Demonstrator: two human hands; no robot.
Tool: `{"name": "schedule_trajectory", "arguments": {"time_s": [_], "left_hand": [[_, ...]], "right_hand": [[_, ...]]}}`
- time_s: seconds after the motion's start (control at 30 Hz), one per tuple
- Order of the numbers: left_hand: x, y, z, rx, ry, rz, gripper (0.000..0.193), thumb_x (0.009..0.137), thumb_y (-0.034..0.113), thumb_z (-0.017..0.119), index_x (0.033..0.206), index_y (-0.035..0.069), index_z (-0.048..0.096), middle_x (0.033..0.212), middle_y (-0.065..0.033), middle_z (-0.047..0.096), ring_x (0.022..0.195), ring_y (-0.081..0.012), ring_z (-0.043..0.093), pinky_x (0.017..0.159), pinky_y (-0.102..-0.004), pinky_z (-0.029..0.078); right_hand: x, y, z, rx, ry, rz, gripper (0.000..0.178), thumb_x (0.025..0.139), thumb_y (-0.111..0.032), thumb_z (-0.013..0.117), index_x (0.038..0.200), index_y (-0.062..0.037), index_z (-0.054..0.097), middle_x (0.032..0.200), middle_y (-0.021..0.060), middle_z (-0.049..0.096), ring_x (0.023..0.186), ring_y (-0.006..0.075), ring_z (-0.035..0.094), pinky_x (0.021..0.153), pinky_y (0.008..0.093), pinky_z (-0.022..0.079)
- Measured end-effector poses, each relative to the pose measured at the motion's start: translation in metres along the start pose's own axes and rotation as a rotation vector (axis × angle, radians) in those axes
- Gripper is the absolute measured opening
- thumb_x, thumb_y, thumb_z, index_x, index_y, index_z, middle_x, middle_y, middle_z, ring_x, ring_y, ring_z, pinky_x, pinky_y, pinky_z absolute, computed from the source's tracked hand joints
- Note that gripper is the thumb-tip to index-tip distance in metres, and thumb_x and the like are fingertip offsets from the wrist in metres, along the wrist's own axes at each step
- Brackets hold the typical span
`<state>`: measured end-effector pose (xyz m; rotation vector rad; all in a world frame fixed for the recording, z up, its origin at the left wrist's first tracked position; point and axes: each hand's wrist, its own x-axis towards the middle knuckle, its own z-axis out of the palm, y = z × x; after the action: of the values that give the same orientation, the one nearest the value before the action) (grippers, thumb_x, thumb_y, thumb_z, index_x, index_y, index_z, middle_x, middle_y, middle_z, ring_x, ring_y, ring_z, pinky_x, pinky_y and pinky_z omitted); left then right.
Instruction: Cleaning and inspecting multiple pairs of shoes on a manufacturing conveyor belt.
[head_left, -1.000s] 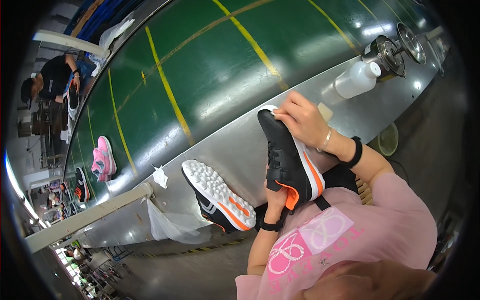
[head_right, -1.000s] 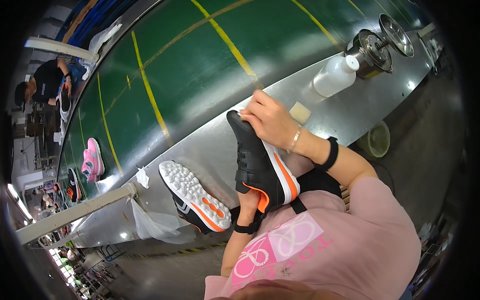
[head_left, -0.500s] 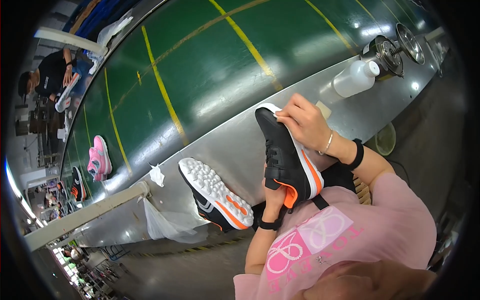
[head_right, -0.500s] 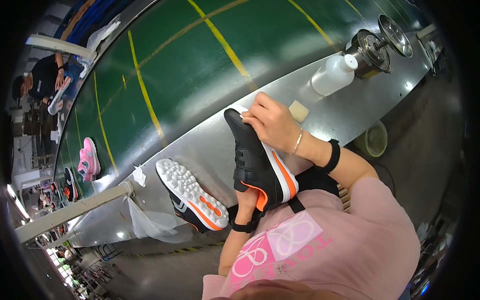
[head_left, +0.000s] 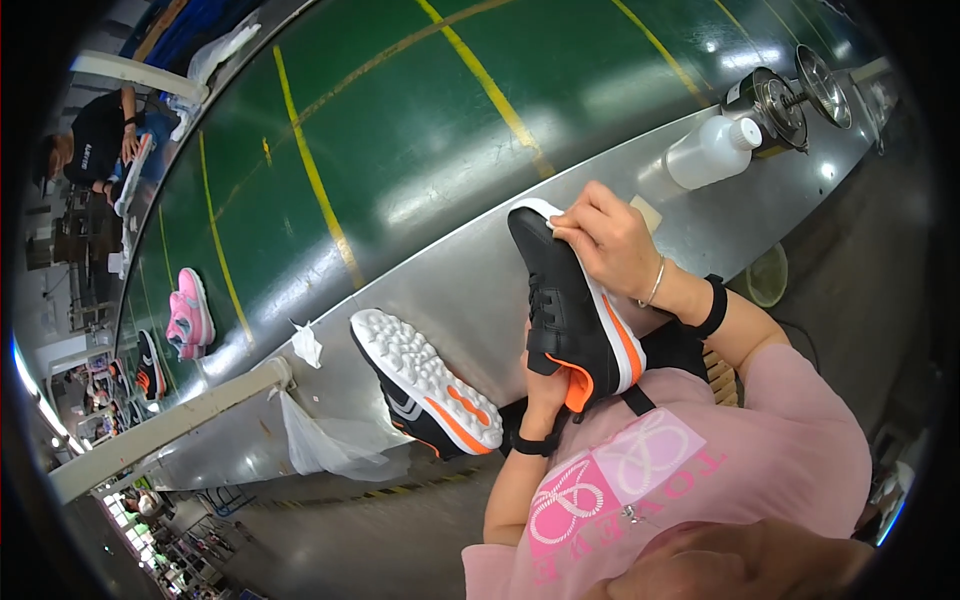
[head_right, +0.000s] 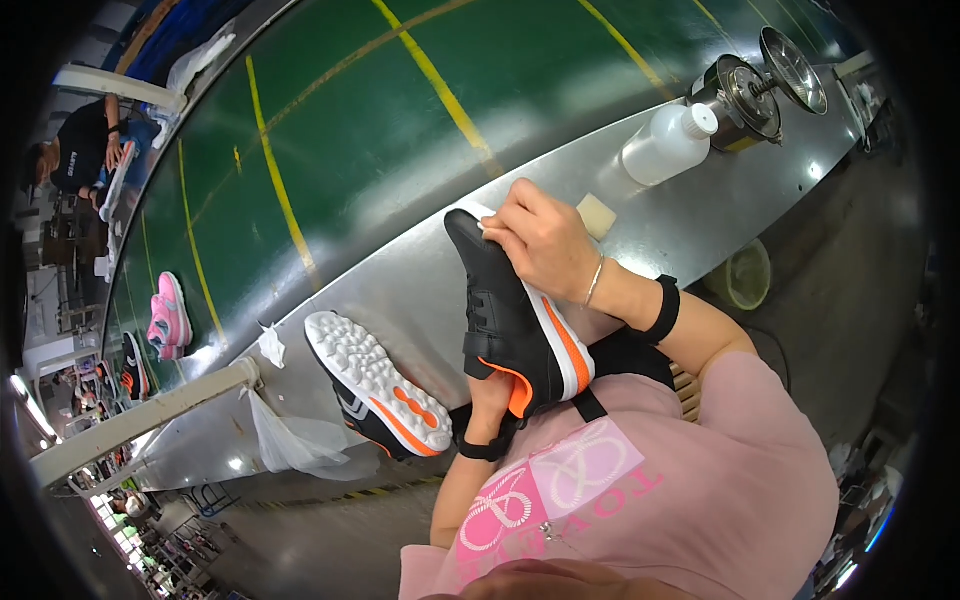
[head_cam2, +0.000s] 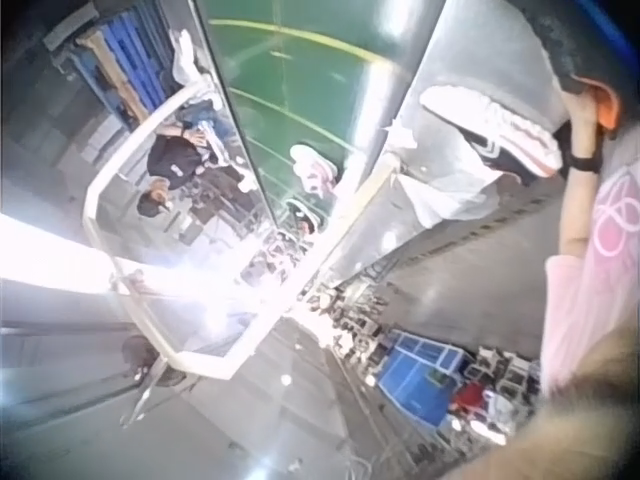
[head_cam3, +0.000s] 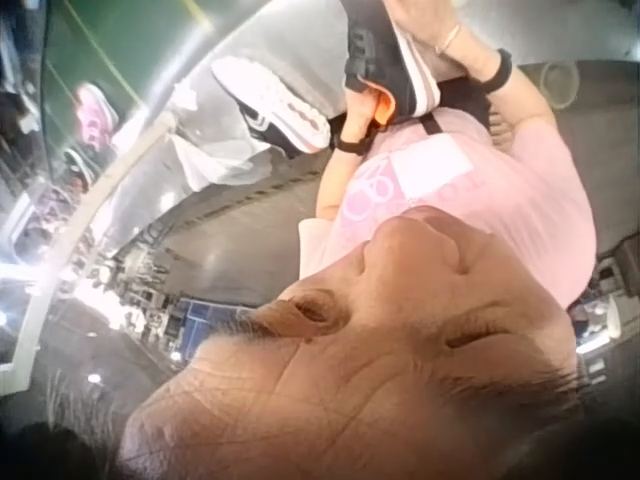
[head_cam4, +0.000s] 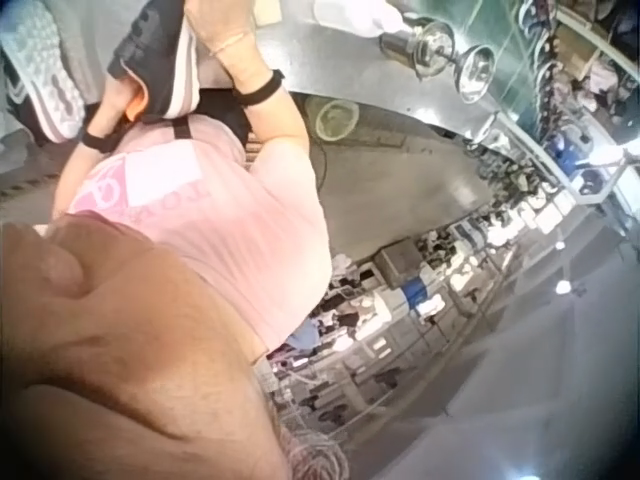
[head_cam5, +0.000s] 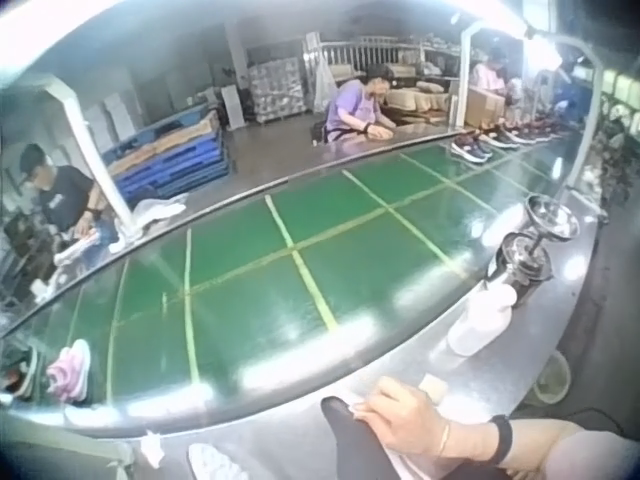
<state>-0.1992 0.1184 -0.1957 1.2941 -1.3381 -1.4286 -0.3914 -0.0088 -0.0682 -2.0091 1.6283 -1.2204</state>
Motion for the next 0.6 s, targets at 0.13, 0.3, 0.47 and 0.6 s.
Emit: {"name": "schedule_trajectory", "arguments": {"time_s": [0.13, 0.3, 0.47, 0.6], "left_hand": [[0.001, 0.01, -0.003, -0.103, -0.061, -0.048, 0.04, 0.082, -0.009, 0.065, 0.121, -0.003, 0.063, 0.123, -0.0162, 0.067, 0.108, -0.0283, 0.066, 0.097, -0.0371, 0.05], [-0.001, 0.004, -0.004, -0.196, 0.01, -0.055, 0.038, 0.082, -0.008, 0.065, 0.12, -0.003, 0.063, 0.118, -0.0152, 0.07, 0.105, -0.0268, 0.067, 0.097, -0.0367, 0.051], [0.002, 0.012, -0.002, -0.073, -0.025, 0.005, 0.036, 0.083, -0.009, 0.063, 0.119, -0.004, 0.063, 0.112, -0.0138, 0.072, 0.101, -0.0245, 0.069, 0.098, -0.035, 0.05], [0.001, 0.021, -0.001, -0.189, -0.007, -0.106, 0.035, 0.084, -0.009, 0.061, 0.119, -0.004, 0.064, 0.111, -0.0147, 0.072, 0.102, -0.026, 0.069, 0.1, -0.0355, 0.049]], "right_hand": [[0.017, 0.004, 0.012, 0.006, 0.048, -0.043, 0.013, 0.085, -0.009, 0.07, 0.077, -0.002, 0.061, 0.083, 0.011, 0.053, 0.072, 0.0294, 0.061, 0.064, 0.0384, 0.05], [0.029, 0.01, 0.034, 0.042, 0.041, -0.008, 0.016, 0.087, -0.013, 0.068, 0.077, -0.0022, 0.062, 0.083, 0.0115, 0.054, 0.071, 0.0308, 0.06, 0.064, 0.0401, 0.05], [0.003, 0.001, 0.004, -0.013, 0.039, -0.007, 0.013, 0.085, -0.008, 0.07, 0.077, -0.002, 0.062, 0.082, 0.0109, 0.052, 0.071, 0.0298, 0.06, 0.062, 0.0394, 0.049], [0.013, 0.004, 0.013, 0.024, 0.078, -0.038, 0.013, 0.086, -0.009, 0.069, 0.077, -0.002, 0.062, 0.082, 0.011, 0.052, 0.07, 0.0301, 0.06, 0.062, 0.0398, 0.05]]}}
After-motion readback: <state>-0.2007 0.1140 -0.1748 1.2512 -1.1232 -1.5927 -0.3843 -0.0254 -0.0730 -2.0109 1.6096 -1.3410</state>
